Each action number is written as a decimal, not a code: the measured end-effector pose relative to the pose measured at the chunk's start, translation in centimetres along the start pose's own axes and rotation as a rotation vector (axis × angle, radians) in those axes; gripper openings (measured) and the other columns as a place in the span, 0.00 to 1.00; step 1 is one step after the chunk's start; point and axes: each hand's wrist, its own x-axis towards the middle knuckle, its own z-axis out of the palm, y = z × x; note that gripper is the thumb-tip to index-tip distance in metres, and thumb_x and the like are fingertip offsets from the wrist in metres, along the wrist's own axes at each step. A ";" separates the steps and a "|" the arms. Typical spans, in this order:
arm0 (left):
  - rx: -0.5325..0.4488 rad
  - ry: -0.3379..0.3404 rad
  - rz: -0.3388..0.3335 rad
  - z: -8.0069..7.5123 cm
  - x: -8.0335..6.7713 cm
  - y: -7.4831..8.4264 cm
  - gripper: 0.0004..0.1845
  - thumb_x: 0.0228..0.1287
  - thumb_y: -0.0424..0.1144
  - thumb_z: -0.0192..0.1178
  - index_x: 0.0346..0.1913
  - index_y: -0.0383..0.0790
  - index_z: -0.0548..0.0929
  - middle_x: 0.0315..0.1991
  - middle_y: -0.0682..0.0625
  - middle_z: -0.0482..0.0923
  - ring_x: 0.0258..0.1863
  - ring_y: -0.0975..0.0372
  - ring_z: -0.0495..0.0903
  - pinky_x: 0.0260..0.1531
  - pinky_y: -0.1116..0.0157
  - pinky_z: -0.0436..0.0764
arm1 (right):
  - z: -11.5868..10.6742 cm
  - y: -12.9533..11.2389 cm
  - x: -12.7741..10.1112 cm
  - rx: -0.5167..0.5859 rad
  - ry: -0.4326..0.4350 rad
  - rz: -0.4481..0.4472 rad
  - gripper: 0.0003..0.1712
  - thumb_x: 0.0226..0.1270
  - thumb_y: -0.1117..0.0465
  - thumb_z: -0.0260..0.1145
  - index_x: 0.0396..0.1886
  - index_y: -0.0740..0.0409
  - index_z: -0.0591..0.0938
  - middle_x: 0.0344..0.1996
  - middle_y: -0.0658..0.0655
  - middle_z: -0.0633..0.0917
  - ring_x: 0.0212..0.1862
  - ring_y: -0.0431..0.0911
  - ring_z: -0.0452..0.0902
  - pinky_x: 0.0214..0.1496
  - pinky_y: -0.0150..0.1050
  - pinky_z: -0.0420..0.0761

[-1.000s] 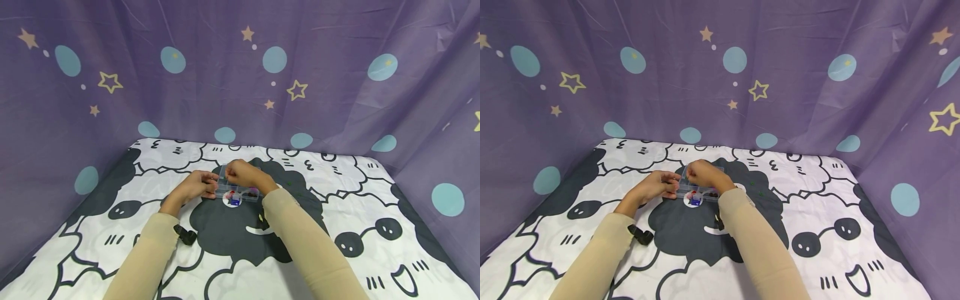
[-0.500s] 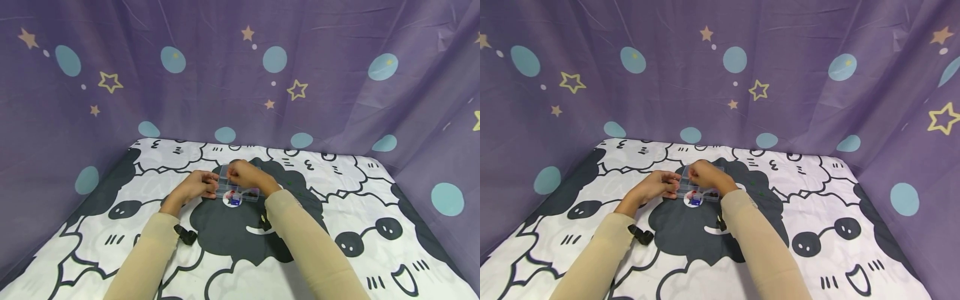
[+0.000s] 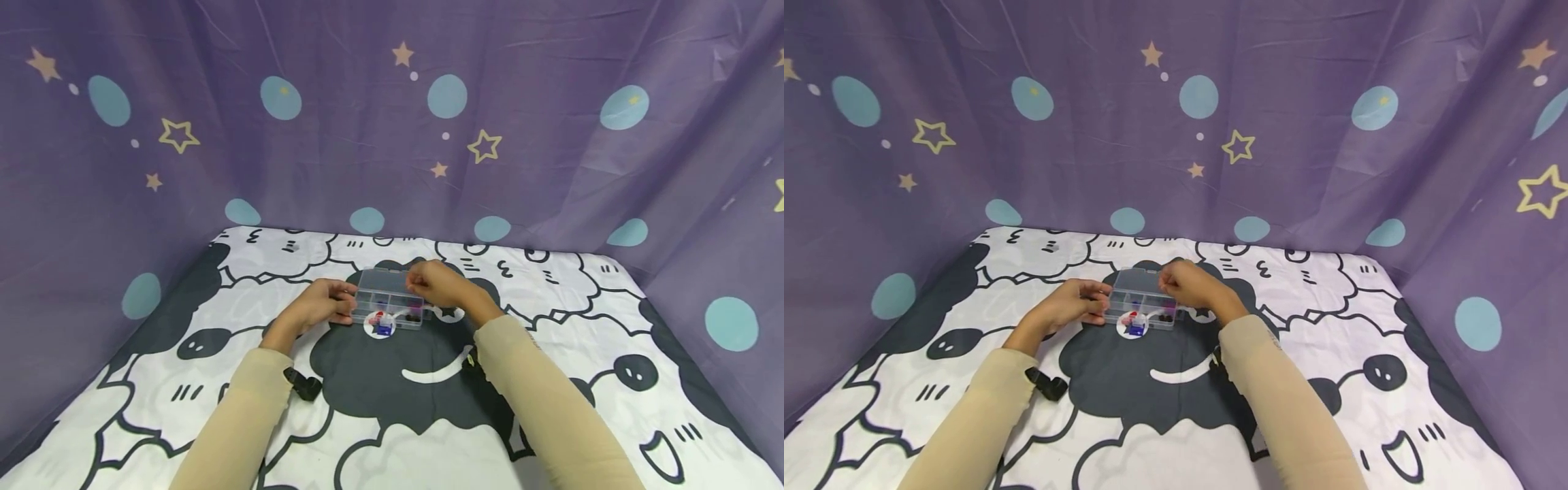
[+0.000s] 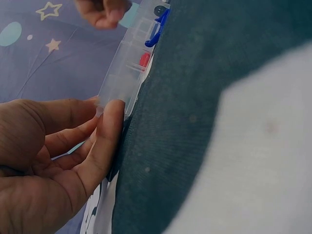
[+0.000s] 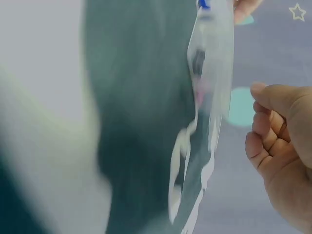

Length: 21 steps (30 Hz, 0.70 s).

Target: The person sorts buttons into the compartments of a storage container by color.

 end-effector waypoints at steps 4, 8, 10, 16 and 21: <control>0.003 0.001 -0.021 0.1 0.3 0.0 0.25 0.73 0.24 0.59 0.70 0.30 0.73 0.51 0.37 0.78 0.40 0.55 0.86 0.43 0.59 0.92 | -1.1 1.3 -2.1 -0.009 0.021 0.012 0.08 0.78 0.65 0.62 0.40 0.64 0.86 0.31 0.58 0.86 0.27 0.39 0.75 0.31 0.36 0.80; 0.004 -0.004 -0.023 0.2 0.5 -0.2 0.25 0.73 0.25 0.59 0.71 0.30 0.72 0.51 0.37 0.77 0.40 0.55 0.86 0.44 0.59 0.91 | -2.0 2.5 -3.9 -0.009 0.024 0.056 0.08 0.77 0.65 0.63 0.43 0.65 0.86 0.34 0.59 0.88 0.31 0.41 0.79 0.35 0.39 0.84; 0.004 -0.007 -0.012 0.1 0.5 -0.3 0.25 0.73 0.25 0.59 0.70 0.30 0.72 0.51 0.36 0.77 0.40 0.55 0.86 0.44 0.59 0.91 | -2.4 3.0 -4.5 -0.023 0.034 0.069 0.07 0.76 0.65 0.64 0.43 0.65 0.87 0.34 0.57 0.88 0.32 0.41 0.80 0.36 0.40 0.85; -0.001 -0.004 -0.011 0.1 0.6 -0.3 0.25 0.73 0.24 0.59 0.70 0.29 0.72 0.50 0.37 0.78 0.39 0.56 0.86 0.43 0.59 0.92 | -3.4 4.2 -6.1 -0.078 0.057 0.061 0.04 0.72 0.68 0.66 0.37 0.64 0.87 0.29 0.52 0.87 0.31 0.41 0.79 0.37 0.41 0.84; -0.001 -0.003 -0.015 0.2 0.5 -0.2 0.25 0.72 0.24 0.59 0.70 0.29 0.72 0.50 0.37 0.78 0.39 0.56 0.86 0.43 0.59 0.92 | -4.0 5.3 -7.8 -0.058 0.045 0.087 0.04 0.72 0.69 0.67 0.39 0.65 0.86 0.31 0.56 0.88 0.31 0.40 0.79 0.37 0.41 0.84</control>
